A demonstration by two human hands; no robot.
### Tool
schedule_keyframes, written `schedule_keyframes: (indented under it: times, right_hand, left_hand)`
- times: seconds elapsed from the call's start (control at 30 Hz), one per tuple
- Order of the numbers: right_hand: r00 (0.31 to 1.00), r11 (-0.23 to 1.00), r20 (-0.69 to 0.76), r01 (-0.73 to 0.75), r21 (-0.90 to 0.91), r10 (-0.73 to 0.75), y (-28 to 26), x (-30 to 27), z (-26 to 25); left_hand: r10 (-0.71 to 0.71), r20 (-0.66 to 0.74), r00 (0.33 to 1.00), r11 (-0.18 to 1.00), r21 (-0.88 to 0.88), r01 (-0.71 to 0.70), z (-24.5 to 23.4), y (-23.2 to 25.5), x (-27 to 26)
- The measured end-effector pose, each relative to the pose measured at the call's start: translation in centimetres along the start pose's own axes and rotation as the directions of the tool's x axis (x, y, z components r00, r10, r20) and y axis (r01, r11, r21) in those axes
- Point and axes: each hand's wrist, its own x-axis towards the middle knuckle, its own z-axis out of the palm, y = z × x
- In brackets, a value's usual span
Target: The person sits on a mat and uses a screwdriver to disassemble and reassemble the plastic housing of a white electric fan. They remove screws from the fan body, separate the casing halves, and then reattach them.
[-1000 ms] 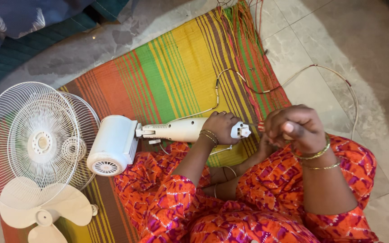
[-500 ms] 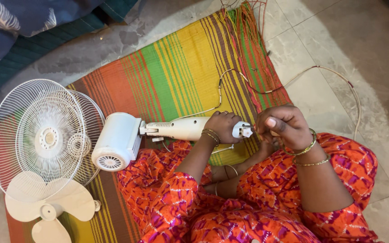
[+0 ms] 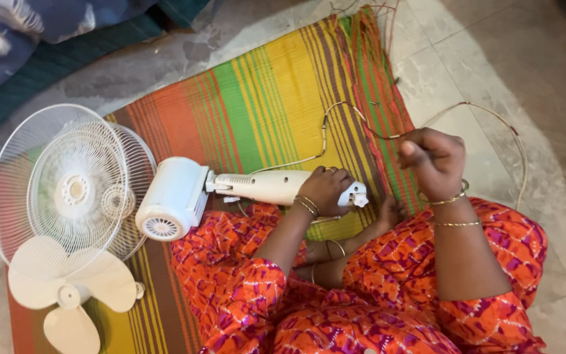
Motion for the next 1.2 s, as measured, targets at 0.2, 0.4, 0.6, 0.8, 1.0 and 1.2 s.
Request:
schedule_keyframes:
  times: [0.2,0.4,0.6,0.8,1.0,1.2]
  right_hand:
    - [0.991,0.517,0.039,0.100,-0.850,-0.127,6.0,1.6,5.4]
    - [0.972,0.455,0.123,0.018,-0.890,0.202,15.6,1.6,8.5]
    - [0.844,0.348,0.161,-0.032,-0.937,0.511,19.9,0.9,7.9]
    - [0.765,0.427,0.258,-0.025,-0.904,0.590,17.9,1.5,7.6]
    - [0.596,0.891,0.716,-0.446,-0.082,0.364,11.0,2.9,6.7]
    - [0.740,0.956,0.672,-0.206,0.207,0.014,4.4,0.5,7.5]
  left_hand:
    - [-0.139,-0.406,0.903,0.974,0.108,0.198,3.1,3.1,-1.7]
    - [-0.120,-0.416,0.901,0.986,0.057,0.157,4.1,3.3,-3.0]
    - [-0.100,-0.554,0.826,0.994,-0.024,0.104,1.2,3.7,-5.7]
    - [-0.185,-0.586,0.789,0.982,-0.137,0.128,-4.9,2.1,-7.6]
    - [-0.208,-0.531,0.821,0.973,-0.199,0.117,-9.8,0.5,-8.9]
    - [-0.239,-0.513,0.825,0.958,-0.261,0.115,-13.0,-1.3,-10.8]
